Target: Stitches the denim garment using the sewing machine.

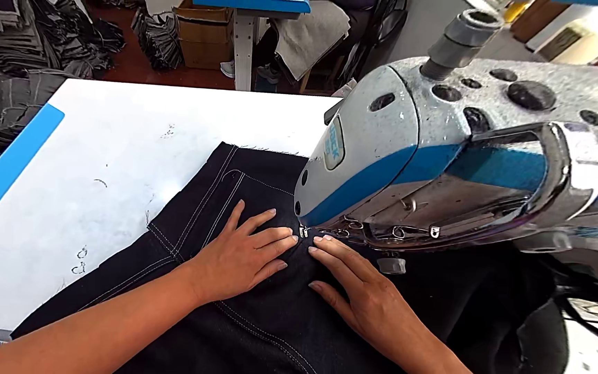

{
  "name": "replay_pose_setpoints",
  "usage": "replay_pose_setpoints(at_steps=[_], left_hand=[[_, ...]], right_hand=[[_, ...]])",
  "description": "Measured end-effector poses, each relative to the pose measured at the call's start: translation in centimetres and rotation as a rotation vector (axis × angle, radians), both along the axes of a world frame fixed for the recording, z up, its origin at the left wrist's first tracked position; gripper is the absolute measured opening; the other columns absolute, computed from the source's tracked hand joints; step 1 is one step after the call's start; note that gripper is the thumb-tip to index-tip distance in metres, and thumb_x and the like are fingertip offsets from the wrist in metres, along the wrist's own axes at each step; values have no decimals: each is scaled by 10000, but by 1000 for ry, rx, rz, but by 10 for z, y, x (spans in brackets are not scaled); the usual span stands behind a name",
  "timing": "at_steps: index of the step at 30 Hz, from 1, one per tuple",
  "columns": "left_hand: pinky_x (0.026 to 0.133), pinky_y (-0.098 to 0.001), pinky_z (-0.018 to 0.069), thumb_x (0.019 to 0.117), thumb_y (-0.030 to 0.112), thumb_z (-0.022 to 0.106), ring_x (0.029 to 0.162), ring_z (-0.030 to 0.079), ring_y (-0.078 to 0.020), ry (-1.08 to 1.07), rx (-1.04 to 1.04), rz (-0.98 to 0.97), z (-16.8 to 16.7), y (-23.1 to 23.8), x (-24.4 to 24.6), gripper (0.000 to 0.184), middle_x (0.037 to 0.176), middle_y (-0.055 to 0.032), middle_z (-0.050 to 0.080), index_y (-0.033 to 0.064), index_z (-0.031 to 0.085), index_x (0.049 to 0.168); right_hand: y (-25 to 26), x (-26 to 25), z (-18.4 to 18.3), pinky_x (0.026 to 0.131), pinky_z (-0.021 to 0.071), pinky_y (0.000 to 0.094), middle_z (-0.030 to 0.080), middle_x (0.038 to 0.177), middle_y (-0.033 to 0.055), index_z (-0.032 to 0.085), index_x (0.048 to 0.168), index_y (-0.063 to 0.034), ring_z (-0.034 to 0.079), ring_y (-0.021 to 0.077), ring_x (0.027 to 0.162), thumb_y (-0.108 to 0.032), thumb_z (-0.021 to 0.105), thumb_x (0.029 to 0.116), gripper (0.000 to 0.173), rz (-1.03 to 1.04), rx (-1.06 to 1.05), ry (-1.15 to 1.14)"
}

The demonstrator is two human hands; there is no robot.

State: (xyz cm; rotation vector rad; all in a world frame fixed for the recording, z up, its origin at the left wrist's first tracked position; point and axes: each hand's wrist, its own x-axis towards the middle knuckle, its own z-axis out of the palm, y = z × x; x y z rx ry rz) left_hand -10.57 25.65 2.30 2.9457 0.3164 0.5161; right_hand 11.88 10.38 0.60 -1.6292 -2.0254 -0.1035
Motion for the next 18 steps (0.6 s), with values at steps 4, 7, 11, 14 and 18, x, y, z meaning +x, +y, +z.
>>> replay_pose_setpoints(at_steps=[4,7,11,14,18], left_hand=[[1127,-748,246,1070,391,418,1443,452,-319,-22,12,-5,0,0,0,434,1413,-2,629,189,653,1374],[1121,-748,251,1069,389,422,1432,463,-322,-31,24,-6,-1,3,1,424,1388,-5,641,192,663,1357],[1108,-756,267,1064,388,430,1407,491,-327,-43,26,0,0,5,4,418,1363,-8,655,186,683,1329],[1109,-757,264,1065,379,428,1409,491,-329,-42,21,5,0,6,5,419,1377,-12,650,179,684,1328],[1110,-758,258,1064,379,426,1406,491,-333,-38,22,8,0,7,6,421,1372,-19,650,174,686,1324]], right_hand=[[1,0,1,1092,480,326,656,1376,70,694,1295,-108,591,184,1320,-459,487,1054,473,2,-4,21],[2,0,1,1065,497,316,646,1393,60,688,1308,-123,596,173,1311,-454,488,1052,464,-8,-9,30],[4,1,2,1038,510,301,650,1382,55,687,1299,-122,615,160,1277,-449,484,1052,457,-10,-8,36],[5,2,2,1038,510,309,658,1370,57,689,1297,-121,624,170,1263,-433,486,1051,446,-13,-6,37],[7,3,3,1053,498,313,660,1368,56,685,1308,-122,617,175,1274,-434,481,1048,454,-14,-16,44]])
